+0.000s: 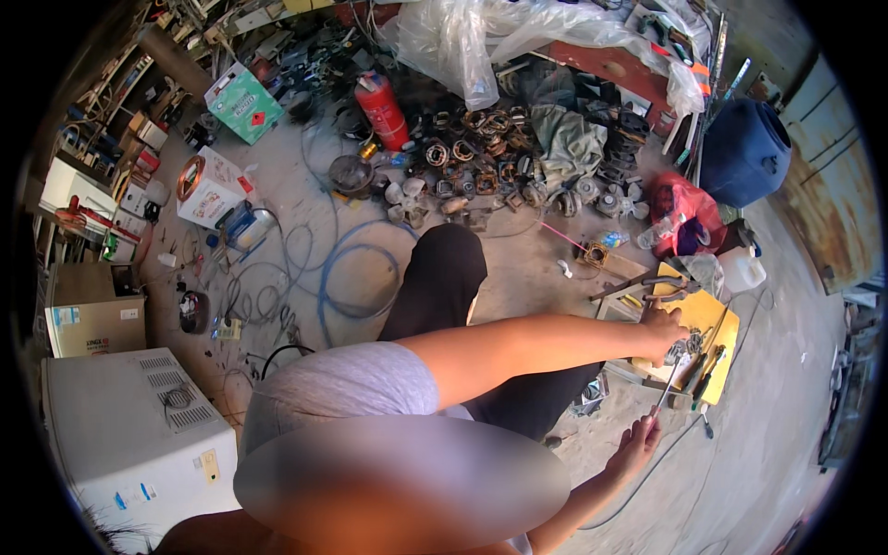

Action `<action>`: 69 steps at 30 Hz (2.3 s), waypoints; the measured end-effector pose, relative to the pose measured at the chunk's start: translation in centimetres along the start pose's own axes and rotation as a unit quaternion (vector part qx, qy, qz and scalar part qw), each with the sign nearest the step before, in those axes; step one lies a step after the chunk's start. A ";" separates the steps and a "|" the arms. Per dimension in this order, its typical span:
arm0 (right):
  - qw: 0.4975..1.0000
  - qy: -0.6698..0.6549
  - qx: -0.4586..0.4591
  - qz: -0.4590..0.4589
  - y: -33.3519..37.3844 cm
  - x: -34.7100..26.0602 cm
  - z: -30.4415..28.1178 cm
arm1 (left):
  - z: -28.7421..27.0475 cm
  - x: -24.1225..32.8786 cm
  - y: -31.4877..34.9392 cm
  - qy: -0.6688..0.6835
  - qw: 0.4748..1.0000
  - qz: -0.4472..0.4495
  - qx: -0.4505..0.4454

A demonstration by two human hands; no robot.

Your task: The person holds a metal motor component and uses a screwdriver to loosen and remove several screws from its casing while sitting on the floor.

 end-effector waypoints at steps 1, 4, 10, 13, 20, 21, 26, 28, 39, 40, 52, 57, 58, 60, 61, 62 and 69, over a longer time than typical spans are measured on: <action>0.999 -0.023 -0.023 -0.012 -0.4 0.5 -0.3 | 0.0 0.1 0.0 0.002 1.000 0.004 0.003; 0.997 -0.028 -0.040 0.060 1.1 -1.0 0.5 | 0.8 0.5 -0.5 -0.003 1.000 0.006 -0.006; 0.994 -0.042 -0.035 0.097 -0.6 -1.5 0.9 | 2.8 -1.8 -1.6 0.027 0.999 0.011 0.039; 0.993 0.114 0.015 -0.033 -0.9 -2.2 -1.1 | 1.1 -0.4 -0.8 -0.003 1.000 0.015 0.018; 0.987 0.039 -0.050 0.147 0.7 -2.7 1.2 | -0.1 0.1 0.1 -0.008 1.000 0.010 0.006; 0.988 0.116 -0.028 0.102 0.5 -2.7 0.8 | 0.1 0.1 0.0 -0.007 1.000 0.011 0.003; 0.898 0.393 0.068 -0.189 -0.9 -3.3 -1.0 | -0.2 0.0 0.1 -0.012 1.000 0.007 -0.002; 0.865 0.424 0.102 -0.249 -0.8 -3.9 -0.7 | -0.3 -0.1 0.0 -0.014 1.000 0.004 -0.005; 0.933 0.339 0.014 -0.121 -2.0 -1.5 -1.3 | -0.8 0.2 0.1 -0.021 0.999 -0.010 -0.024; 0.934 0.323 0.039 -0.149 -2.0 -1.5 -1.6 | -0.8 0.3 0.1 -0.020 0.999 -0.008 -0.024; 0.950 0.306 0.020 -0.065 -1.9 0.0 -0.9 | -0.8 0.1 0.2 -0.025 1.000 -0.003 -0.017; 0.929 0.291 0.116 -0.196 -0.7 -1.0 0.0 | -0.6 0.0 0.2 -0.030 0.999 -0.005 -0.011; 0.942 0.279 0.104 -0.155 -0.3 -1.7 0.5 | -0.6 -0.1 0.1 -0.030 1.000 -0.004 -0.010; 0.966 0.237 0.081 -0.068 0.5 -2.8 1.3 | -0.4 -0.3 0.1 -0.029 1.000 -0.001 -0.009; 0.976 0.206 0.069 -0.024 0.6 -3.1 1.7 | -0.4 -0.3 0.1 -0.031 1.000 -0.002 -0.007; 0.983 0.174 0.058 0.021 0.6 -3.1 1.9 | -0.4 -0.3 0.0 -0.032 0.999 -0.001 -0.006; 0.973 0.209 0.046 -0.083 -0.3 -1.9 0.6 | -1.2 0.3 0.3 -0.041 0.998 -0.017 -0.034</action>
Point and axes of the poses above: each hand's wrist, its own y-axis away from the middle knuckle, its own z-axis out of the palm, x = y × z, the point moved 4 cm from there along -y, towards the middle knuckle, and after that the axes turned 3 degrees about x, right-handed, at the moved point
